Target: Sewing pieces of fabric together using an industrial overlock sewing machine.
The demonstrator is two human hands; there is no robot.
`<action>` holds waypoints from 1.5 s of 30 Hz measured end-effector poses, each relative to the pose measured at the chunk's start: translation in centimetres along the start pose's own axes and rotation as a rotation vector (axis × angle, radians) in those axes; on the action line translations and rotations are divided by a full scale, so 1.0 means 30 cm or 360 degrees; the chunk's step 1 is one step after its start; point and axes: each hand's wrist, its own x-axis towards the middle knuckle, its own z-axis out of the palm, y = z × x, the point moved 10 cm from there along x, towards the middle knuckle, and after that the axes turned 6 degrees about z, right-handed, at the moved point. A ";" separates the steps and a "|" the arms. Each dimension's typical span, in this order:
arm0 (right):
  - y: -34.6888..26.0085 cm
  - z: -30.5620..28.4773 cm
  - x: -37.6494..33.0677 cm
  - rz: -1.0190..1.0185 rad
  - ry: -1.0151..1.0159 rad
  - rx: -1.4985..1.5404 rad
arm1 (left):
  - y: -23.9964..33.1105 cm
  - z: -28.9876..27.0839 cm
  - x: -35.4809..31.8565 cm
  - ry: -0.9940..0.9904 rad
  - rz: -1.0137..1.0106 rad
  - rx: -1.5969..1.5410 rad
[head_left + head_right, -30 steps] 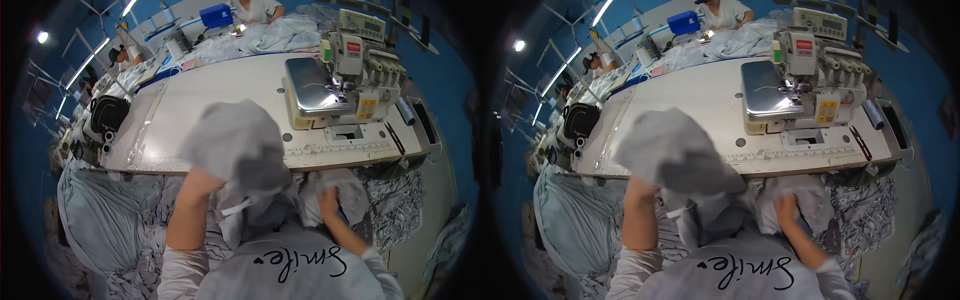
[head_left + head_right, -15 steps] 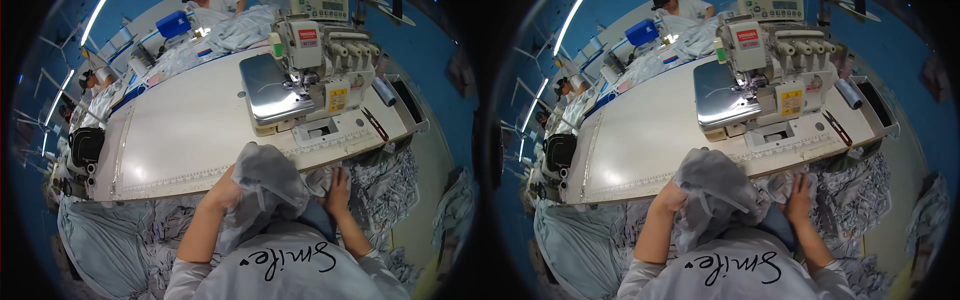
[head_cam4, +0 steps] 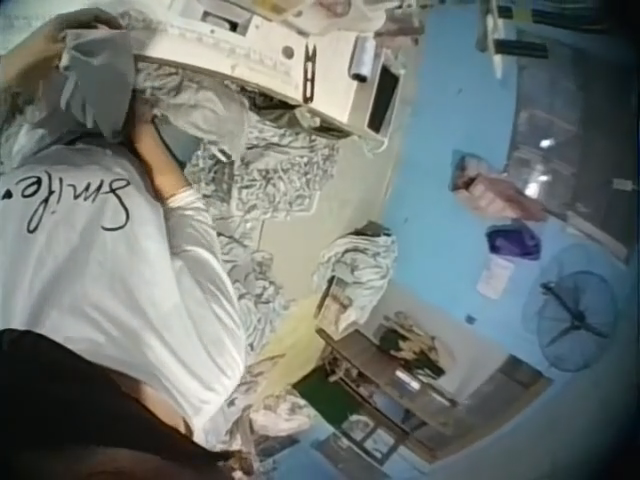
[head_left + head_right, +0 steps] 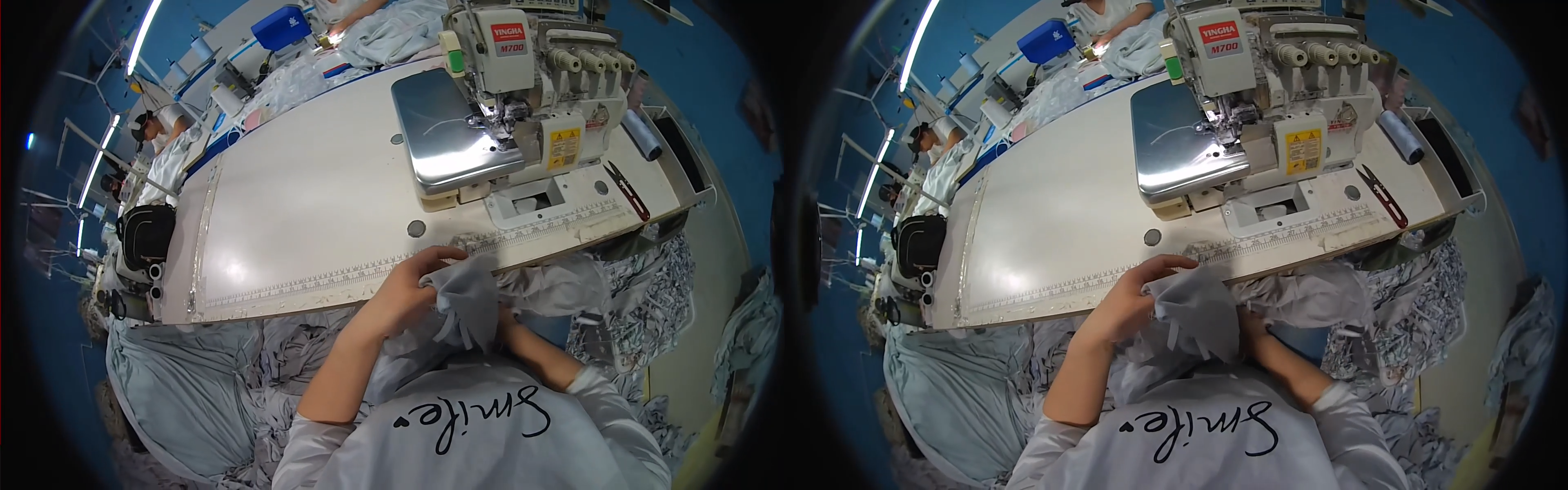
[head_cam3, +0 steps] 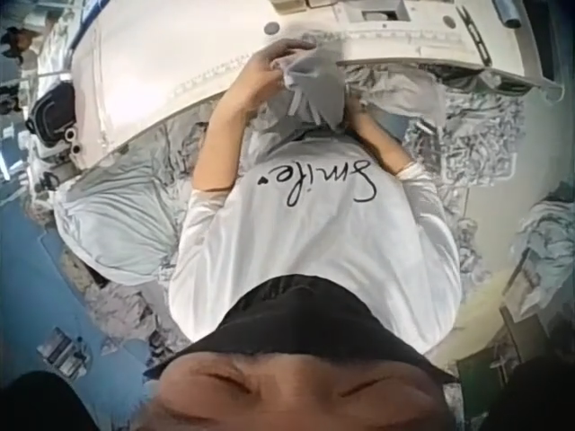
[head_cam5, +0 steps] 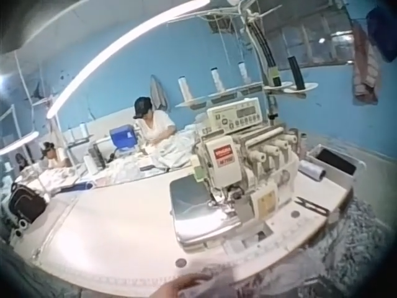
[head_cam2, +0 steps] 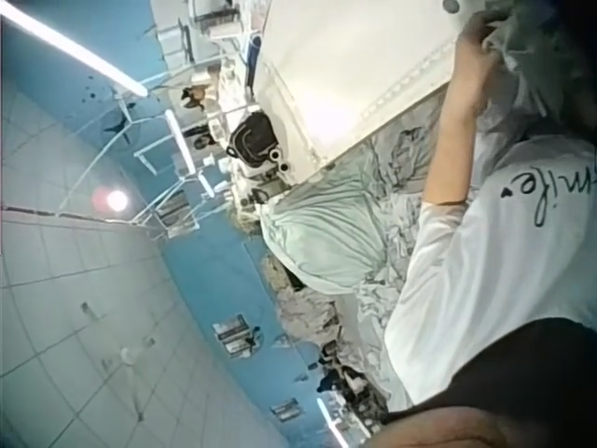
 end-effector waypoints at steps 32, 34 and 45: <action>-0.760 -0.504 -0.488 -0.1046 0.0898 -0.0879 | -0.079 0.318 0.083 -0.0267 -0.0033 -0.0461; -0.837 -0.437 -0.472 -0.1335 0.0847 -0.1070 | -0.206 0.370 0.064 -0.0264 -0.0499 -0.0812; -0.733 -0.579 -0.408 -0.0915 0.1086 -0.0709 | 0.025 0.385 -0.020 0.0018 0.0763 0.1140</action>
